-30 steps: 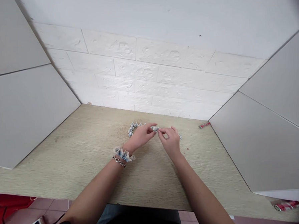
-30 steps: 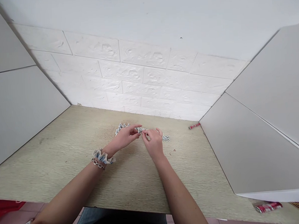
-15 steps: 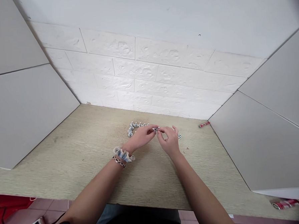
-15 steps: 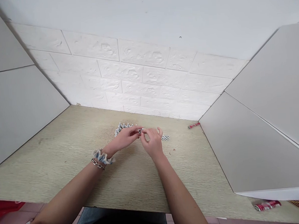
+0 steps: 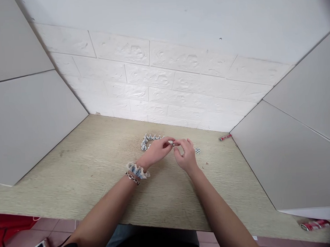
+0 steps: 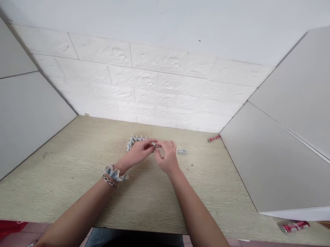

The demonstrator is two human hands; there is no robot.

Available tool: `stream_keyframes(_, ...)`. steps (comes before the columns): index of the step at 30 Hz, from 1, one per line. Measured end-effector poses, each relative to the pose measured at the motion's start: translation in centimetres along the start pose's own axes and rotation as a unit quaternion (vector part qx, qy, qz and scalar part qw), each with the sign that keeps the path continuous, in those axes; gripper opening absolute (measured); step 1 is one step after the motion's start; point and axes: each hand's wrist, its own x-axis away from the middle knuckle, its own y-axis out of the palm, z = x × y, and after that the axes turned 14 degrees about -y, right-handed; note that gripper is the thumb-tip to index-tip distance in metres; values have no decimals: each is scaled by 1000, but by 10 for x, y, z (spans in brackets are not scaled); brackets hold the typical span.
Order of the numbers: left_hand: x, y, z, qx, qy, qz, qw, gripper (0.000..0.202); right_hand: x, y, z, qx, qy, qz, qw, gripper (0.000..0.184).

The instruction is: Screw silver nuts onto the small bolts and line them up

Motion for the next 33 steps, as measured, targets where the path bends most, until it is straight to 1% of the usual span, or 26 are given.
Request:
stream_keyframes(3, -1, 2, -1, 1, -4, 19, 1000, 28, 1, 0, -2, -6, -25, -14, 1000, 18)
stream_keyframes(5, -2, 2, -1, -7, -11, 21, 1000, 26, 2, 0, -3, -9, -31, -26, 999, 20)
stream_keyframes(7, -3, 2, -1, -16, -20, 23, 999, 26, 1, 0, -2, -10, -22, -25, 999, 22)
stream_keyframes(9, -4, 2, -1, -17, -32, 30, 999, 26, -2, -2, 1, -1, -4, -6, 1000, 22)
stream_keyframes(11, -6, 4, -3, -5, -43, 42, 998, 26, -4, -6, 9, 23, 27, 10, 999, 22)
stream_keyframes(12, -7, 4, -4, 10, -46, 43, 998, 26, -5, -9, 13, 40, 53, 6, 998, 21)
stream_keyframes(13, -7, 5, -5, 34, -50, 41, 997, 26, -6, -13, 19, 58, 87, -10, 994, 21)
stream_keyframes(15, -9, 6, -7, 104, -62, 26, 992, 26, -6, -22, 30, 102, 174, -65, 977, 23)
stream_keyframes(16, -10, 6, -7, 141, -70, 14, 987, 26, -4, -26, 37, 129, 213, -91, 964, 28)
stream_keyframes(17, -11, 6, -7, 173, -77, 4, 982, 25, -3, -29, 42, 151, 248, -105, 951, 35)
stream_keyframes(19, -12, 5, -7, 211, -89, -7, 973, 24, 1, -34, 53, 172, 293, -104, 935, 45)
stream_keyframes(22, -13, 4, -8, 218, -94, -12, 971, 24, 5, -35, 64, 166, 309, -83, 933, 52)
stream_keyframes(26, -13, 5, -10, 223, -88, -18, 971, 25, 6, -33, 68, 151, 309, -77, 936, 55)
stream_keyframes(30, -13, 6, -11, 225, -91, -16, 970, 25, 3, -37, 63, 183, 339, -94, 918, 58)
stream_keyframes(33, -13, 5, -10, 225, -92, -18, 970, 25, -1, -41, 58, 206, 351, -132, 904, 61)
